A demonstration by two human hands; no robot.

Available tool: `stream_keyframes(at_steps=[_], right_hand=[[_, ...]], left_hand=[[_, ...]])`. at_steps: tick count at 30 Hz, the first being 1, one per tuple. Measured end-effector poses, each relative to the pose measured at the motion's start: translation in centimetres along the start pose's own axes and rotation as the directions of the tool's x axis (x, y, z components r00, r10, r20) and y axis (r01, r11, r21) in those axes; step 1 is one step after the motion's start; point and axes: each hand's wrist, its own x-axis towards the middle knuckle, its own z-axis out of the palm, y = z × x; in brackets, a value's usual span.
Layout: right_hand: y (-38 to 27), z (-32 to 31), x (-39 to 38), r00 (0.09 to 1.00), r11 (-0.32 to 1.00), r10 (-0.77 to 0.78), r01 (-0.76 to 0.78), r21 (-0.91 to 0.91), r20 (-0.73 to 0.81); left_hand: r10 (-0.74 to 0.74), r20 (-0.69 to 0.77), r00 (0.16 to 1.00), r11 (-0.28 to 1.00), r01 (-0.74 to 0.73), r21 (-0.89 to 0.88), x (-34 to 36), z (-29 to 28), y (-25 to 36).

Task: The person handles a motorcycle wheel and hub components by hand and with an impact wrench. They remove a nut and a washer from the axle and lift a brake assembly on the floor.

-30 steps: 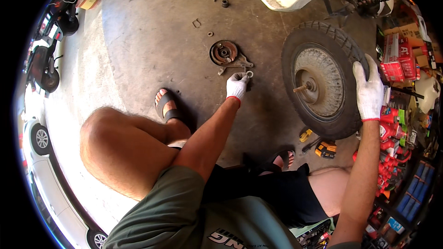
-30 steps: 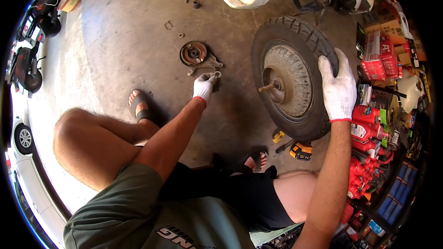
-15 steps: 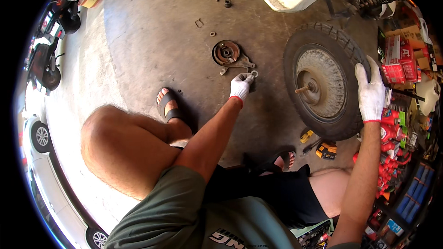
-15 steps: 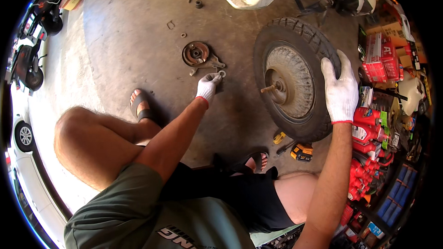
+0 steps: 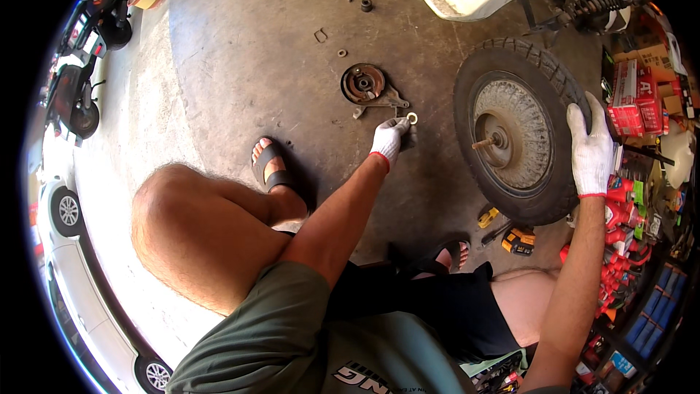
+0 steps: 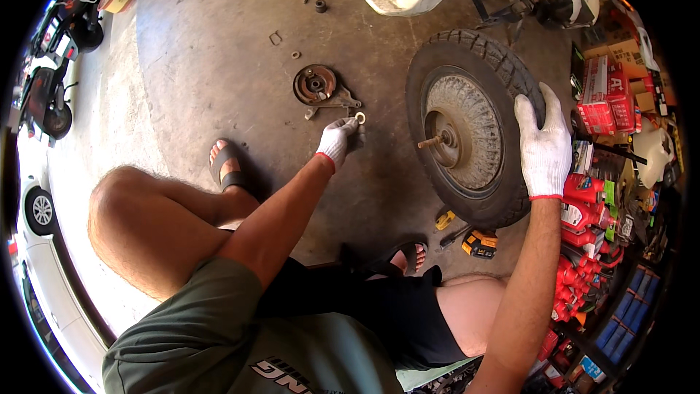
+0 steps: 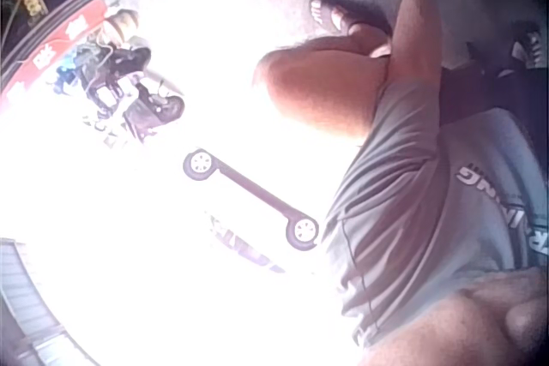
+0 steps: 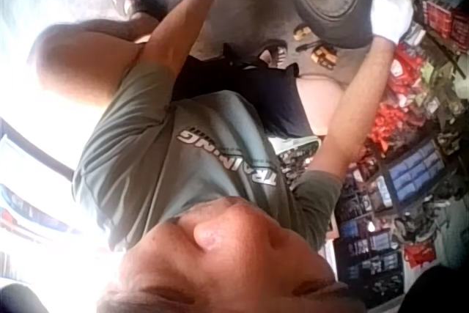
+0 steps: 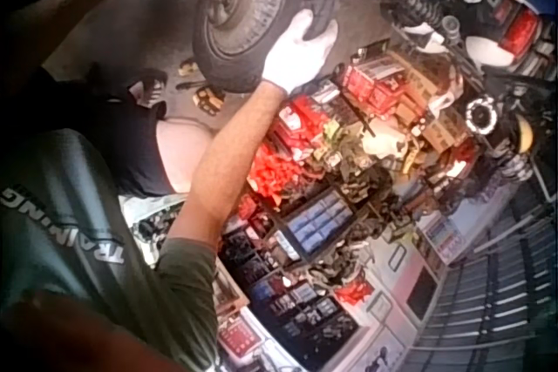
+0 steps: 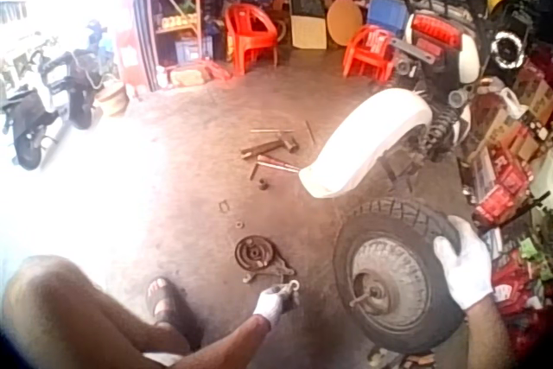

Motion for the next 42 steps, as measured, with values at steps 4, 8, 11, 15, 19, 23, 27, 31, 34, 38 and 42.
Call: stream_keyframes(at_steps=[4,8,11,15,19,23,27,31,34,38,42], right_hand=[[-0.5,-0.1,0.0,1.000,1.000,-0.013,0.013,-0.007,-0.008],[-2.7,-0.4,0.0,1.000,1.000,0.025,-0.025,0.004,0.018],[-1.3,-0.5,-0.3,0.999,0.998,0.031,-0.029,-0.059,0.026],[-2.1,-0.5,0.0,0.999,0.998,0.019,-0.017,-0.060,0.042],[-1.8,-0.4,0.0,0.999,0.999,0.018,-0.017,-0.031,0.039],[-1.2,-0.3,-0.1,0.999,1.000,0.001,-0.001,-0.012,0.054],[-1.0,-0.2,-0.2,0.999,0.998,-0.032,0.034,-0.062,0.038],[-0.9,-0.1,0.0,0.998,0.997,-0.045,0.047,-0.064,0.033],[-0.7,-0.1,0.1,0.998,0.997,-0.047,0.049,-0.067,0.033],[-0.9,-0.3,0.1,0.999,0.996,-0.036,0.039,-0.076,0.041],[-1.3,-0.2,0.3,0.999,0.998,-0.032,0.034,-0.055,0.042]], left_hand=[[0.155,-0.187,0.970,0.979,-0.126,0.158,2.0,-0.9,0.2],[0.562,-0.432,0.705,0.747,-0.207,0.632,6.5,-5.1,3.9],[0.684,-0.356,0.636,0.509,-0.068,0.858,6.0,-3.8,7.1],[0.688,-0.281,0.669,0.343,0.040,0.938,6.2,-4.1,10.6],[0.661,-0.282,0.696,0.232,0.168,0.958,6.5,-2.7,11.6],[0.643,-0.276,0.715,0.196,0.195,0.961,6.6,-2.9,12.1],[0.635,-0.286,0.718,0.179,0.223,0.958,6.5,-3.0,11.9],[0.667,-0.276,0.692,0.184,0.206,0.961,7.0,-3.8,11.7],[0.693,-0.255,0.675,0.223,0.137,0.965,6.9,-4.2,11.3],[0.703,-0.221,0.675,0.212,0.098,0.972,6.0,-4.0,11.0],[0.848,0.118,0.517,-0.105,-0.055,0.993,6.3,-5.7,10.0]])
